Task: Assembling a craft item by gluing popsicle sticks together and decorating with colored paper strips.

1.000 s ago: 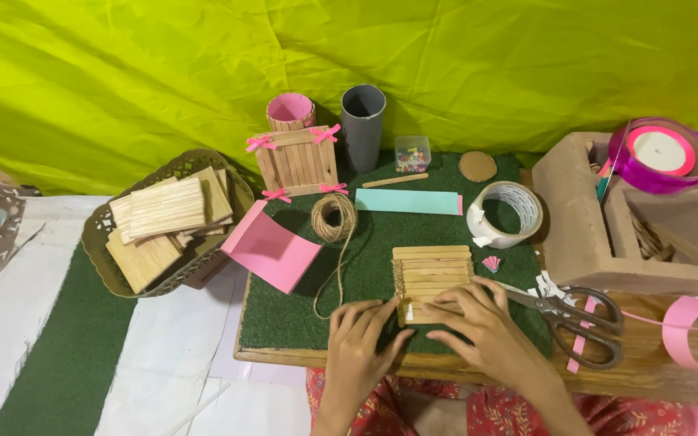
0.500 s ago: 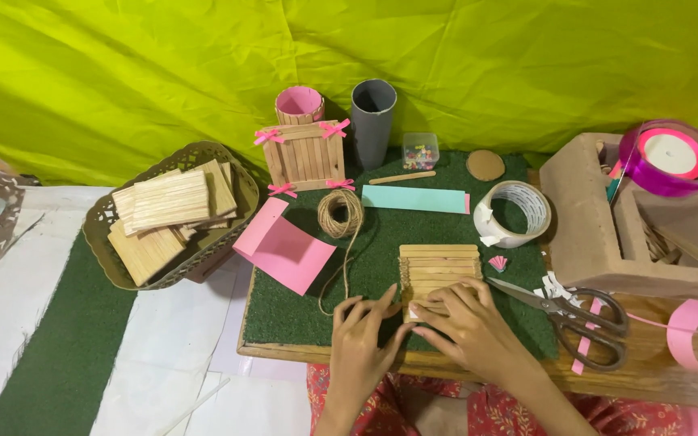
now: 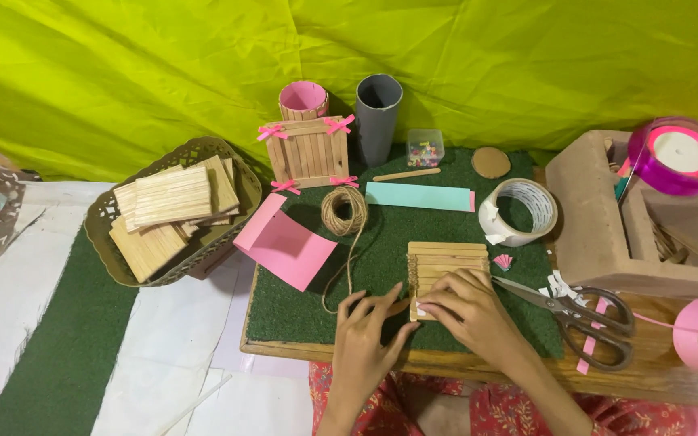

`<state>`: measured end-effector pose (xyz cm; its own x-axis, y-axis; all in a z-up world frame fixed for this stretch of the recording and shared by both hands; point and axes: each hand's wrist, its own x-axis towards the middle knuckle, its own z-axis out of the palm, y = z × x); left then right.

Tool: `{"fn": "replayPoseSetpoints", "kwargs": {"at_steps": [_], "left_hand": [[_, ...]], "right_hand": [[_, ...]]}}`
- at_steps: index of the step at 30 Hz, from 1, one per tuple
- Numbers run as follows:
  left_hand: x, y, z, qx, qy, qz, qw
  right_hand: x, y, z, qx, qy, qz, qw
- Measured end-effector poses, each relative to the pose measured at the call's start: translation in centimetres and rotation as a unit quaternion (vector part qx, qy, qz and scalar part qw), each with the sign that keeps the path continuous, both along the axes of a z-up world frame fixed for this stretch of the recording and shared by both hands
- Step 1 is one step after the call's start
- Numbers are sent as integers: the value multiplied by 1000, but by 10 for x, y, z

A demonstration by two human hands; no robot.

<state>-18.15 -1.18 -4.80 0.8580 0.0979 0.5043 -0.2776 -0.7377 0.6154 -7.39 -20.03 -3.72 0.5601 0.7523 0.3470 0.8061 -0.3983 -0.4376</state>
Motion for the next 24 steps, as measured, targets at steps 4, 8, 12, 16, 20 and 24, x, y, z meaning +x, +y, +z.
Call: {"fn": "replayPoseSetpoints", "kwargs": {"at_steps": [4, 8, 12, 16, 20, 24], "left_hand": [[0, 0, 1, 2, 3, 2, 1000], [1, -1, -1, 10, 1, 9, 1000], [0, -1, -1, 10, 11, 12, 1000], [1, -1, -3, 15, 8, 17, 1000], [1, -1, 1, 0, 17, 16, 1000], [2, -1, 3, -5, 8, 7, 1000]], "right_hand": [[7, 0, -3, -18, -26, 14, 999], [11, 0, -5, -62, 11, 6, 998], [12, 5, 6, -75, 47, 12, 996], [22, 7, 3, -111, 95, 20, 989], [25, 12, 13, -117, 143, 28, 982], [23, 8, 13, -75, 160, 23, 984]]}}
